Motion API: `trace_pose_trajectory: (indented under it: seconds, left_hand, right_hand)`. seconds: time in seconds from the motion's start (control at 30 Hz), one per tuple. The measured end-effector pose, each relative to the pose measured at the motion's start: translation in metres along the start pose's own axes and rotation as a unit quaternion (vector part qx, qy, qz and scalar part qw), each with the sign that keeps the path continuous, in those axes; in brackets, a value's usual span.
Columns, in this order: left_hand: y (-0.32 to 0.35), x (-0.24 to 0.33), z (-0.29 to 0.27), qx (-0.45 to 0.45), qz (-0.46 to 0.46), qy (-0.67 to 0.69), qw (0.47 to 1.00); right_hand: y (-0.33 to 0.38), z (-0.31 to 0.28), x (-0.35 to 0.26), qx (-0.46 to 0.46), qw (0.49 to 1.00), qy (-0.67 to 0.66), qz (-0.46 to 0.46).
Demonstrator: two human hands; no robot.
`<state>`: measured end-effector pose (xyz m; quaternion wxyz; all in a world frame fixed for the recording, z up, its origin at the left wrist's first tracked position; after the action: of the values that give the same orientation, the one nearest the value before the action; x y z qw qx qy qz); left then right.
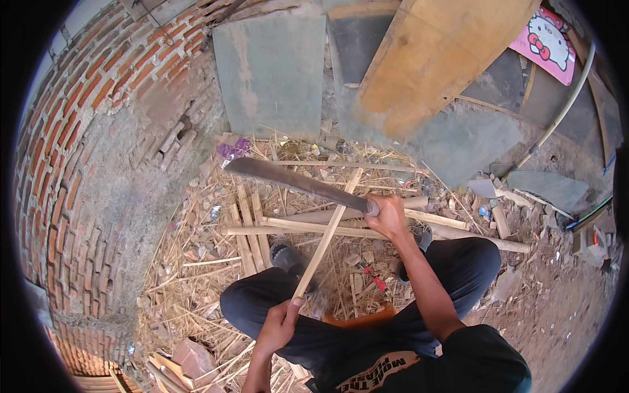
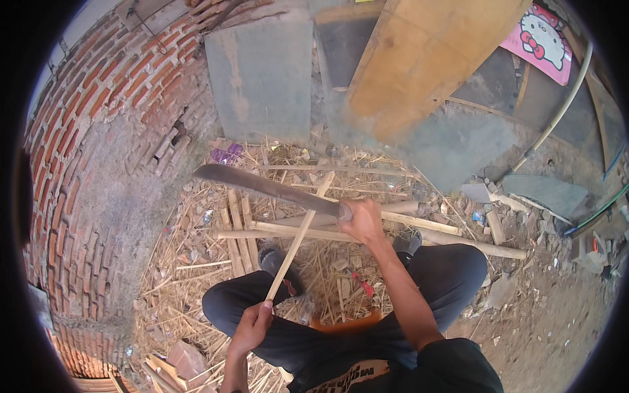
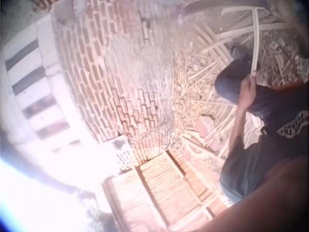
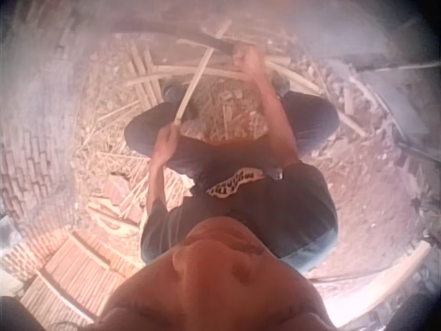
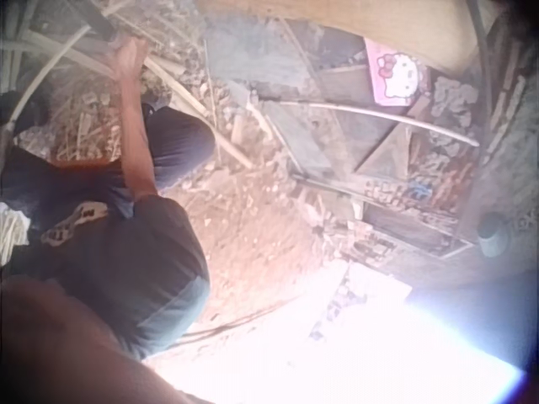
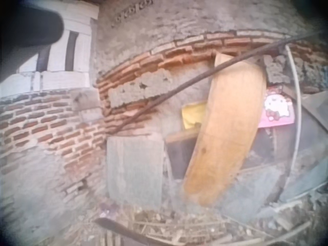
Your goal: The person sits on the ground and uses a utility knife to shave and smooth a long wooden stick. They then switch to a machete to split the stick lengthwise and continue refining the shape with the knife.
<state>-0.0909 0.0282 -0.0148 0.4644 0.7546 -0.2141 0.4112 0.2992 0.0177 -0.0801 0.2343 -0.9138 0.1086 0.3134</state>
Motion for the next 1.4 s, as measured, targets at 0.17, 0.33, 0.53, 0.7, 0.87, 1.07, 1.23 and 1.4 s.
trace_pose_trajectory:
  seconds: [0.17, 0.33, 0.53, 0.7, 0.87, 1.07, 1.23, 1.4]
  left_hand:
    - [0.028, 0.029, 0.021, -0.065, 0.098, -0.053, 0.992]
    - [0.030, 0.045, -0.028, 0.042, 0.070, 0.012, 0.997]
    - [0.123, 0.098, -0.178, 0.587, 0.218, -0.094, 0.774]
    - [0.180, 0.157, -0.234, 0.607, 0.506, 0.019, 0.612]
    - [0.116, 0.158, -0.228, 0.311, 0.687, 0.146, 0.640]
    - [0.003, 0.130, -0.155, 0.175, 0.730, 0.366, 0.550]
    - [-0.030, 0.114, -0.109, 0.144, 0.674, 0.484, 0.539]
    - [-0.033, 0.107, -0.090, 0.105, 0.685, 0.482, 0.536]
  right_hand:
    - [-0.007, -0.006, 0.026, 0.019, 0.994, 0.022, 0.103]
    - [0.027, 0.015, -0.011, -0.036, 0.971, -0.067, 0.228]
    - [0.060, 0.029, 0.019, 0.060, 0.917, -0.265, 0.293]
    - [0.077, 0.030, 0.030, 0.073, 0.876, -0.372, 0.298]
    - [0.077, 0.016, -0.012, 0.067, 0.818, -0.471, 0.322]
    - [0.058, 0.014, -0.081, 0.087, 0.774, -0.586, 0.224]
    - [0.041, -0.012, -0.106, 0.081, 0.762, -0.615, 0.185]
    - [0.032, -0.016, -0.117, 0.100, 0.736, -0.638, 0.205]
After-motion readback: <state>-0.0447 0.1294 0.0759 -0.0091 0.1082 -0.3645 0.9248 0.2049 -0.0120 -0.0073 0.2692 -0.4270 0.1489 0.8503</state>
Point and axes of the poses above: each hand's wrist, its own y-axis away from the middle knuckle, its own z-axis out of the palm, x = y × z, the point moved 1 cm from there along -y, towards the middle knuckle, and after that the axes turned 13 degrees about -x, right-handed, at the moved point
